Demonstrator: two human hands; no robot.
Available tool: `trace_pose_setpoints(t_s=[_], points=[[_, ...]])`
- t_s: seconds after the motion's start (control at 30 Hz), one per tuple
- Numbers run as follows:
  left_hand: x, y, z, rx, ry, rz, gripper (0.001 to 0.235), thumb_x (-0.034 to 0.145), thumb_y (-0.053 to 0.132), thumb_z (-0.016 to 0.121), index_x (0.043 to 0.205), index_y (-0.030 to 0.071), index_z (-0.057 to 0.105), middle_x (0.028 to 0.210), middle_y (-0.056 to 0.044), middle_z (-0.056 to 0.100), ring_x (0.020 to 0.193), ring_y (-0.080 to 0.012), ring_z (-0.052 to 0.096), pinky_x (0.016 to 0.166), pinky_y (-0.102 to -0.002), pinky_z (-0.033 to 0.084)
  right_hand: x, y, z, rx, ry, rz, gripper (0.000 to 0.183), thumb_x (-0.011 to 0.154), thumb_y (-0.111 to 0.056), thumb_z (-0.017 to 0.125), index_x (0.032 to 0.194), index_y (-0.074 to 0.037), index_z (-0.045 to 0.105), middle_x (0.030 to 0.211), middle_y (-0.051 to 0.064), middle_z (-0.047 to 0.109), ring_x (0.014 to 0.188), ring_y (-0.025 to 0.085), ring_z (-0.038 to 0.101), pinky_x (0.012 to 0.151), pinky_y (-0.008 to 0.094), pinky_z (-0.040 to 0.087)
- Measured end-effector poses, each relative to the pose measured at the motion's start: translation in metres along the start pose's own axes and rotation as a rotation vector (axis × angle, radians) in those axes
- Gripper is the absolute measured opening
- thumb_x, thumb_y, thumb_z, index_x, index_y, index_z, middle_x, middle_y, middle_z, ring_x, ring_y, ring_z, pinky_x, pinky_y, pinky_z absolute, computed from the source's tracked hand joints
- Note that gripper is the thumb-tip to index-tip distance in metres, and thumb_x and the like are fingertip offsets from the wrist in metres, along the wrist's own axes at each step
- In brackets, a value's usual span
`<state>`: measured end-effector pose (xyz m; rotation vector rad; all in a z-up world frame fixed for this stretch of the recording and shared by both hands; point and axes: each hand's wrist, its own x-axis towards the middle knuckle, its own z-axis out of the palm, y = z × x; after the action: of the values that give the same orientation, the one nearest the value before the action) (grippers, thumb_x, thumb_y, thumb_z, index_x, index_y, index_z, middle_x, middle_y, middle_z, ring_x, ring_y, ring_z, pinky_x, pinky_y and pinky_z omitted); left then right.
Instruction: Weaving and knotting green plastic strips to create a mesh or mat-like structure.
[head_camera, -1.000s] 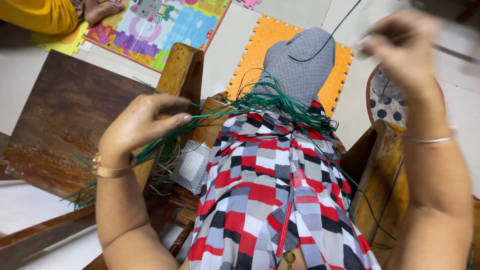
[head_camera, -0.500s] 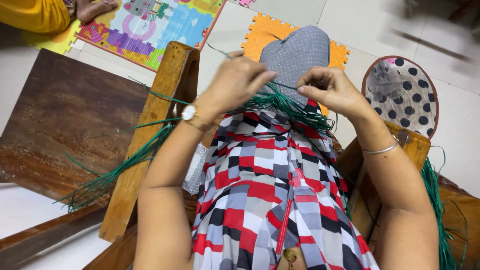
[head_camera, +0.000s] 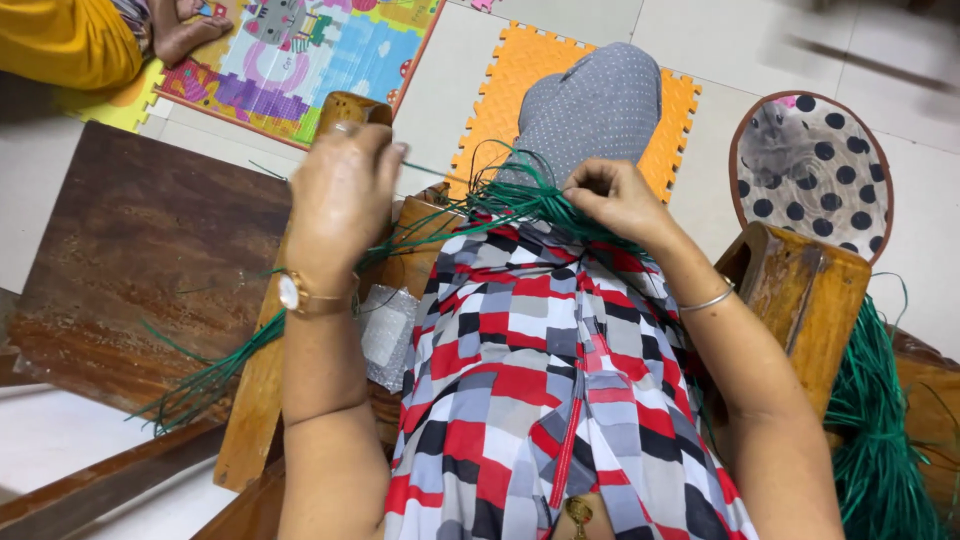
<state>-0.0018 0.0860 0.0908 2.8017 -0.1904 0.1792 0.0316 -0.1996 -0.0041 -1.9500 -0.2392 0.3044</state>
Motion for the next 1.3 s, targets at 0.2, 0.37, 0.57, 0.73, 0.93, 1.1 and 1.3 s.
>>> trace_pose_setpoints(t_s=[0.2,0.37,0.57,0.73,0.93,1.1,1.3], points=[[-0.004,0.050,0.039,-0.092,0.074,0.268,0.023,0.081,0.033,0.053,0.077,0.014,0.065,0.068,-0.008,0.057,0.073,-0.0265,0.055,0.063,-0.038,0.042,-0.018,-0.022,0.015,-0.312,0.055,-0.174,0.006,0.071,-0.011,0.061,0.076,-0.010,0.063,0.064,0.008,0.061,0.062,0.024,0.060,0.054,0.029,0.044],[-0.020,0.060,0.079,-0.341,-0.083,0.211,0.025,0.079,0.033,0.052,0.075,0.011,0.064,0.068,-0.011,0.059,0.074,-0.0302,0.055,0.067,-0.041,0.040,-0.027,-0.025,0.024,-0.467,0.079,-0.242,0.006,0.072,-0.014,0.060,0.077,-0.012,0.061,0.069,0.005,0.061,0.067,0.025,0.060,0.057,0.032,0.045],[-0.027,0.064,0.111,-0.633,-0.079,0.087,0.014,0.076,0.023,0.056,0.077,0.010,0.062,0.070,-0.012,0.058,0.075,-0.0320,0.058,0.064,-0.040,0.045,-0.030,-0.024,0.025,-0.477,0.099,-0.260,0.005,0.073,-0.013,0.060,0.078,-0.012,0.061,0.069,0.004,0.060,0.067,0.024,0.060,0.057,0.032,0.046],[-0.021,0.066,0.120,-0.745,-0.037,0.109,0.012,0.078,0.019,0.054,0.078,0.008,0.060,0.070,-0.012,0.057,0.074,-0.0320,0.059,0.063,-0.038,0.046,-0.025,-0.016,0.017,-0.244,0.086,-0.152,0.013,0.073,-0.008,0.060,0.086,-0.006,0.062,0.068,0.011,0.061,0.068,0.026,0.061,0.059,0.033,0.046],[0.005,0.090,0.097,-0.735,0.148,0.361,0.011,0.083,0.017,0.051,0.080,0.008,0.055,0.073,-0.011,0.053,0.076,-0.0317,0.057,0.063,-0.037,0.047,-0.023,-0.018,-0.008,0.105,0.057,-0.154,0.024,0.082,-0.005,0.048,0.103,-0.003,0.059,0.090,0.012,0.062,0.086,0.013,0.051,0.076,0.032,0.044],[0.003,0.083,0.113,-0.587,0.243,0.532,0.005,0.082,0.013,0.053,0.079,0.009,0.055,0.074,-0.010,0.051,0.073,-0.0316,0.055,0.063,-0.038,0.046,-0.026,-0.014,-0.018,-0.228,0.133,-0.389,0.011,0.074,-0.005,0.064,0.084,-0.008,0.065,0.071,0.010,0.058,0.068,0.024,0.058,0.059,0.031,0.044],[-0.010,0.069,0.145,-0.939,0.122,0.294,0.013,0.085,0.016,0.050,0.081,0.005,0.057,0.073,-0.011,0.053,0.074,-0.0311,0.057,0.064,-0.036,0.046,-0.025,-0.007,-0.002,-0.110,0.095,-0.233,0.006,0.072,-0.006,0.063,0.078,-0.008,0.064,0.066,0.008,0.056,0.062,0.017,0.054,0.057,0.028,0.043]])
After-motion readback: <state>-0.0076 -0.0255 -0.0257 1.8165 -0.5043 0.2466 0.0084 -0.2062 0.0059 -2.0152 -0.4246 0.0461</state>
